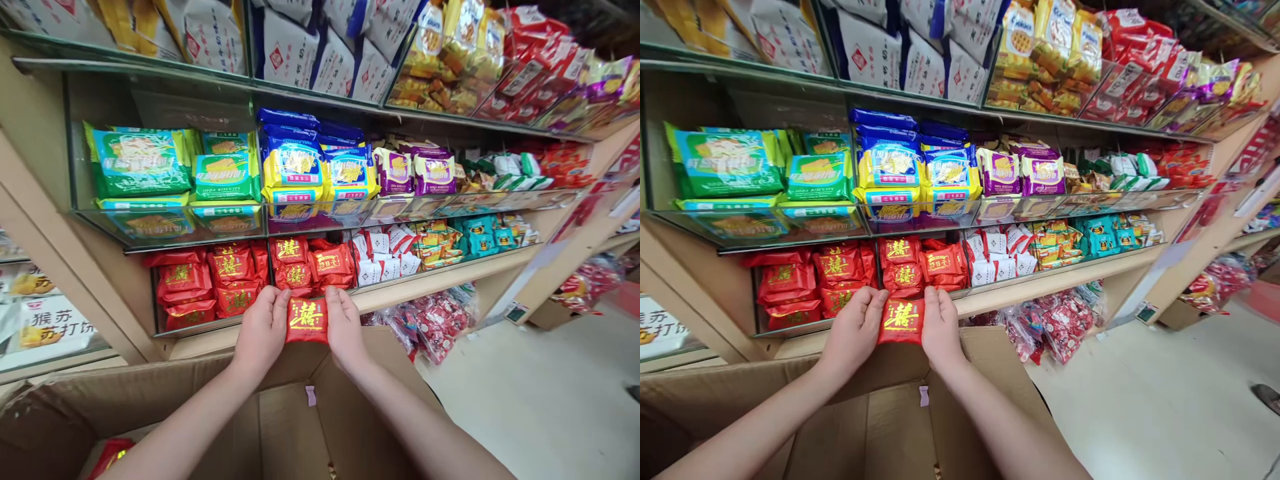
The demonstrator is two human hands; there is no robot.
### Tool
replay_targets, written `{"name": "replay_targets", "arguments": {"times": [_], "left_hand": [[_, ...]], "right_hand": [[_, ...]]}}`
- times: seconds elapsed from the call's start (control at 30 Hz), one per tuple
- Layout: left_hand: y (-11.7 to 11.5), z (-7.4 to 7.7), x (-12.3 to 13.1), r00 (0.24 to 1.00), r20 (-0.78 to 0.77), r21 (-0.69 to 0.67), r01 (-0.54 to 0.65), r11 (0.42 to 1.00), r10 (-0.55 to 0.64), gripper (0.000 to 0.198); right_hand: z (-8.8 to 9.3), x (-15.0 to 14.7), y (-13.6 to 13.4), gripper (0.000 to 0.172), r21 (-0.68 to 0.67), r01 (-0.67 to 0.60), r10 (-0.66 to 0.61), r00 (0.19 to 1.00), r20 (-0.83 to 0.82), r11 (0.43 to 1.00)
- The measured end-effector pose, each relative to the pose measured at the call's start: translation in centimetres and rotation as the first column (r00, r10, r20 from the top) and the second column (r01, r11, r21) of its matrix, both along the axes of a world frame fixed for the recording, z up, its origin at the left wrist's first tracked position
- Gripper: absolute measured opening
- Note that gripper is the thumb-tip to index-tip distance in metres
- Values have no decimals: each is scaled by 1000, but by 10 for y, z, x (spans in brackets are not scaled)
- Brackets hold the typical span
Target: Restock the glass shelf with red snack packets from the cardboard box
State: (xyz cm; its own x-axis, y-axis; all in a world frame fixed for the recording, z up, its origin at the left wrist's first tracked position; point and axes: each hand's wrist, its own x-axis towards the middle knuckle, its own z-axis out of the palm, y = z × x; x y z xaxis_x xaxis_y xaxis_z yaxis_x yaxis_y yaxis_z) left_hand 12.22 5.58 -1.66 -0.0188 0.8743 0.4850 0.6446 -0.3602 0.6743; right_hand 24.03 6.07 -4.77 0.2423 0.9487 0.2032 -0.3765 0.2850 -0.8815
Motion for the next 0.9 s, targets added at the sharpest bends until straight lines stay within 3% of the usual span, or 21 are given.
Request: {"name": "replay_targets", "arguments": {"times": [0.17,0.23,0.3,0.4,0.63,0.8,0.9], "left_hand": [[6,1,0,999,10,-4,-40,999,40,23],[9,2,1,998,23,-8,-52,999,53,23],[10,1,2,998,38,-20,-47,999,48,24],[12,0,4,998,64,-40,-26,999,29,26],[12,0,4,996,83,-89,28,996,-20,31],[7,-4,4,997,-42,-46,59,997,-61,25],[4,-9,4,952,-273,67,162,985,-138,18]], "right_hand": [[-6,17,-3,23,96,-22,-7,957,290,995],[-6,22,-8,43,162,-59,-8,921,389,985],[-5,25,-13,58,261,-106,-56,835,547,960],[-6,28,-15,50,390,-162,-176,696,697,906],[-6,35,-7,35,437,-195,-232,626,744,878],[3,61,3,31,496,44,-415,616,670,867],[7,76,13,34,519,143,-497,577,648,842]]}}
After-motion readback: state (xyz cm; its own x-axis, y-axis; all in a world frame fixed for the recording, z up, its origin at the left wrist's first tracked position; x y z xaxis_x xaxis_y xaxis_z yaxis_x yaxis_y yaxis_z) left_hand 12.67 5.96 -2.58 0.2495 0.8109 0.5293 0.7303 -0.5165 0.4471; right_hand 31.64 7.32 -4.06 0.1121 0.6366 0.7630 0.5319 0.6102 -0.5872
